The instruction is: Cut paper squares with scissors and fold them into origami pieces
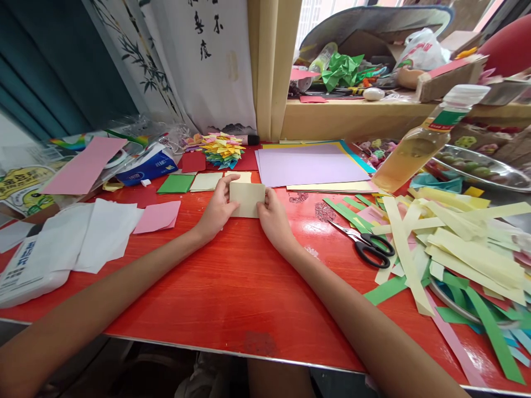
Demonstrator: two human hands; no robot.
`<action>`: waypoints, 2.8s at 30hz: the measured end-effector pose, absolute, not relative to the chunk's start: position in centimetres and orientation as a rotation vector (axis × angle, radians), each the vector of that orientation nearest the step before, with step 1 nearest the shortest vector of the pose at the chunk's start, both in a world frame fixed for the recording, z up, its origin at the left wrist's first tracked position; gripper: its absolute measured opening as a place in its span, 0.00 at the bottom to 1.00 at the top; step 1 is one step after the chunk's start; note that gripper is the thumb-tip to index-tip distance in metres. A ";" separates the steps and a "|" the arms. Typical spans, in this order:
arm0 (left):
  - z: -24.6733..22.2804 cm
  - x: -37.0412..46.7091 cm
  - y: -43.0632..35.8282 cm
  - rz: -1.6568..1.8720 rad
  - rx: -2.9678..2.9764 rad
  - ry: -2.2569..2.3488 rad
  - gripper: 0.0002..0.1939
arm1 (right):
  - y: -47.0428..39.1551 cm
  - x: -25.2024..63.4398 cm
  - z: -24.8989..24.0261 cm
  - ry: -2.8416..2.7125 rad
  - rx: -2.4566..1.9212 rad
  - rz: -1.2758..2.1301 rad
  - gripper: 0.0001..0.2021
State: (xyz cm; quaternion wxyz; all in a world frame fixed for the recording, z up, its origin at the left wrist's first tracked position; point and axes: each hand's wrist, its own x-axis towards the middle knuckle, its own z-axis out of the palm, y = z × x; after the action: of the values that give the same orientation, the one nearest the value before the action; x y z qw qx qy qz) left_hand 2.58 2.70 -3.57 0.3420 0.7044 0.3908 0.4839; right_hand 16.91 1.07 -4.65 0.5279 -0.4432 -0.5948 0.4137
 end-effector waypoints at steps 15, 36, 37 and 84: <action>-1.7 0.2 3.6 0.615 2.835 0.988 0.42 | 2.0 17.9 -4.4 -1.455 -0.948 1.270 0.18; -1.9 -0.2 4.2 0.477 2.560 0.925 0.44 | 1.4 18.7 -2.3 -1.375 -1.031 1.578 0.11; -1.8 -0.2 4.2 0.470 2.551 0.932 0.44 | 1.4 18.8 -2.2 -1.369 -1.024 1.593 0.11; -0.6 -1.3 4.5 0.663 2.138 1.009 0.36 | 1.6 19.2 -2.2 -1.302 -0.924 1.742 0.15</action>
State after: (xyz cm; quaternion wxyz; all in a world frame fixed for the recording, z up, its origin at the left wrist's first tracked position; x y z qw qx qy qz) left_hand -1.28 4.53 -0.63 0.3365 0.8200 0.3870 0.2541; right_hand 19.17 1.64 -2.23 0.3795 -0.3619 -0.5099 0.6819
